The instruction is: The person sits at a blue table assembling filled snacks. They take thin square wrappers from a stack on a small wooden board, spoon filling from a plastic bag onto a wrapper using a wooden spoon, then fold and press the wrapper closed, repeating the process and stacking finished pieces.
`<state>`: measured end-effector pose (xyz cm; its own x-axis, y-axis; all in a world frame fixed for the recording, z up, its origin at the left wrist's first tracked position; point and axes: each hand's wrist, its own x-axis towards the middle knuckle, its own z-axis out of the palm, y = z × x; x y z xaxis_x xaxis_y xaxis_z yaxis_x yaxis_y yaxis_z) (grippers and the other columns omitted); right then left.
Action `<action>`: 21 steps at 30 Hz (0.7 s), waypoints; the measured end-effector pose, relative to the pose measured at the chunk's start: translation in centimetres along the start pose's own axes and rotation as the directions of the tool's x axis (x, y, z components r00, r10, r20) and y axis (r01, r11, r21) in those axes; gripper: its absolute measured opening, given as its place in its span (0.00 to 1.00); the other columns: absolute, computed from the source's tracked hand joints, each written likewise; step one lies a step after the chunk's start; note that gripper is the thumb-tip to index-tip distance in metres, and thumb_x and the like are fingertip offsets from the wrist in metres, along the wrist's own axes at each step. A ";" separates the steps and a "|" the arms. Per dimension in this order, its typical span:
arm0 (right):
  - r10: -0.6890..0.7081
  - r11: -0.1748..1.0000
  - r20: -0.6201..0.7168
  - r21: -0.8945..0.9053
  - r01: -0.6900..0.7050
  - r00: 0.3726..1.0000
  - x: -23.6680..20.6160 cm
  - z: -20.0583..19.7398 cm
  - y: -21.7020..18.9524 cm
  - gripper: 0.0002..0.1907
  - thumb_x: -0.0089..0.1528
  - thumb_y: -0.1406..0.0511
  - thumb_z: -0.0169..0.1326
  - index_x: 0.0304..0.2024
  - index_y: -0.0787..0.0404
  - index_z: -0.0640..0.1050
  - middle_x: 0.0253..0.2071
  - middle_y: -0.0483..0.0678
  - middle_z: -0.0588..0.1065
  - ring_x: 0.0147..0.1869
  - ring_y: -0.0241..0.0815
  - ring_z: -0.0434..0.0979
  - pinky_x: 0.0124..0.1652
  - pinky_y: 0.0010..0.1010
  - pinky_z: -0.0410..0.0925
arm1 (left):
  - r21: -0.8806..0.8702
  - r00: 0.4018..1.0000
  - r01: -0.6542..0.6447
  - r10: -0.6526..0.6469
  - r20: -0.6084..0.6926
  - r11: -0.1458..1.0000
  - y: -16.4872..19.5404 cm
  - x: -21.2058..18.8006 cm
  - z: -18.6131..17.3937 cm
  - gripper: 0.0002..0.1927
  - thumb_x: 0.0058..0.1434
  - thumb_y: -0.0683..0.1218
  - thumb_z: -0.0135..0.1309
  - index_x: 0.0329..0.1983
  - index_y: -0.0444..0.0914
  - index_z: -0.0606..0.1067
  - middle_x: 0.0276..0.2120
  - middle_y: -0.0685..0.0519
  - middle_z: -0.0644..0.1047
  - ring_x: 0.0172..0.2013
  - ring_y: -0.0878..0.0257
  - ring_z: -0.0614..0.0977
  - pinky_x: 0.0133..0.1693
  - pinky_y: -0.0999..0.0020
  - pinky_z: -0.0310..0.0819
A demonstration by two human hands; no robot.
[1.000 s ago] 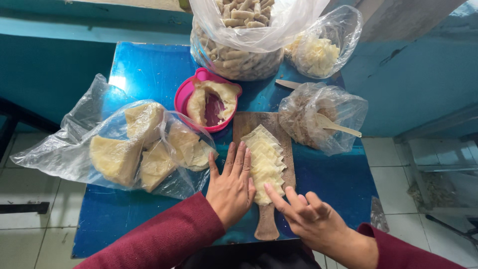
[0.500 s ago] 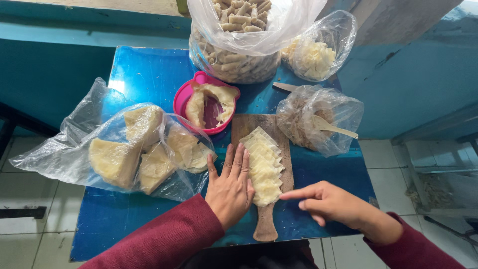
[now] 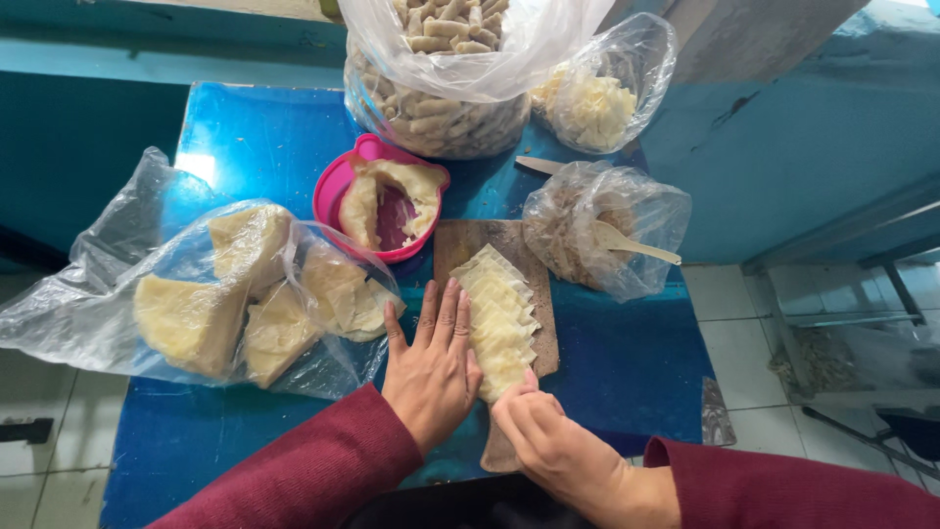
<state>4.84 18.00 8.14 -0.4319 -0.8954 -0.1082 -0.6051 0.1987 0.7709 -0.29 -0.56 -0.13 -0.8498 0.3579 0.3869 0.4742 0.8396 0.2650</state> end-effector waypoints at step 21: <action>0.757 -0.460 0.574 0.808 -0.367 0.314 -7.9 16.6 11.6 0.08 0.71 0.72 0.60 0.51 0.66 0.74 0.38 0.47 0.77 0.38 0.36 0.77 0.35 0.24 0.69 | 0.043 0.995 0.055 -0.059 0.078 0.998 -0.4 1.1 0.9 0.38 0.64 0.51 0.44 0.74 0.26 0.56 0.76 0.38 0.51 0.77 0.44 0.47 0.67 0.26 0.28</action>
<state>-9.89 33.98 7.52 -0.9771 0.0975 0.1892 -0.1035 0.5593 -0.8225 -1.63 -0.13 -0.55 -0.8916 0.3388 0.3003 0.4159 0.8751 0.2475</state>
